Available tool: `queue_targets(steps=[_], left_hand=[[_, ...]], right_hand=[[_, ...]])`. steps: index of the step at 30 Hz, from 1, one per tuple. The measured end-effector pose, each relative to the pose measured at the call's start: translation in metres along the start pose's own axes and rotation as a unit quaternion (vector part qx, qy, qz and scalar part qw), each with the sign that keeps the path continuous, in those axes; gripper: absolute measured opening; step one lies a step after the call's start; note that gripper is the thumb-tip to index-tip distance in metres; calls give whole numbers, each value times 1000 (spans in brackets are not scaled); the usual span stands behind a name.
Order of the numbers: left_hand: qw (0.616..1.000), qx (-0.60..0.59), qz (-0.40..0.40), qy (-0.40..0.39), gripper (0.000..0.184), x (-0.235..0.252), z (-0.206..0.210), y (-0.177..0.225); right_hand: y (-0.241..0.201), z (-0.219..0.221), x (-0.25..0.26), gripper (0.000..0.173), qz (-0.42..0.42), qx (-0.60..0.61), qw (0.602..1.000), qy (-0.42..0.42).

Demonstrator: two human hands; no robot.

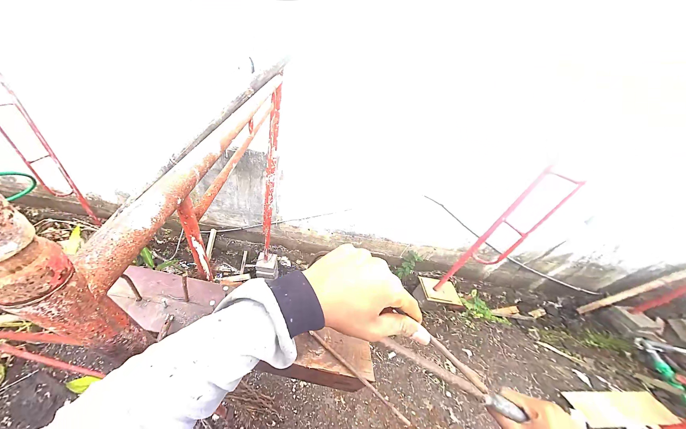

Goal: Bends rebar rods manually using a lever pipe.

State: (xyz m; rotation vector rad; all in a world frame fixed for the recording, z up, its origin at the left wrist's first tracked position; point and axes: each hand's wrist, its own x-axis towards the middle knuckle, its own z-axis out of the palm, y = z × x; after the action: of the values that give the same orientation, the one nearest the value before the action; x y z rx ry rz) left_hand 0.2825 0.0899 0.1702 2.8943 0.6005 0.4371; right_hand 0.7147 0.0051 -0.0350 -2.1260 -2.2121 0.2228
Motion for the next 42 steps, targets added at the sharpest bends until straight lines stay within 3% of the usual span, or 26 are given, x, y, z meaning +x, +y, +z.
queue_targets(steps=[4,8,15,21,27,42], left_hand=[[1000,-1,2,0,31,0,0,0],[1000,-11,3,3,31,2,1,1],[1000,-10,0,-13,35,5,2,-1],[1000,-11,1,-5,34,5,2,-1],[1000,-12,6,6,33,3,2,0],[999,28,-10,17,33,-7,1,5]], right_hand=[[6,-10,61,42,-111,-70,987,89],[16,-11,128,41,-230,-109,943,215],[-6,-29,211,33,-352,-117,902,220],[-60,-52,256,14,-311,-205,923,93],[-105,-75,265,13,-250,-248,936,-23],[-66,-50,250,15,-243,-139,956,94]])
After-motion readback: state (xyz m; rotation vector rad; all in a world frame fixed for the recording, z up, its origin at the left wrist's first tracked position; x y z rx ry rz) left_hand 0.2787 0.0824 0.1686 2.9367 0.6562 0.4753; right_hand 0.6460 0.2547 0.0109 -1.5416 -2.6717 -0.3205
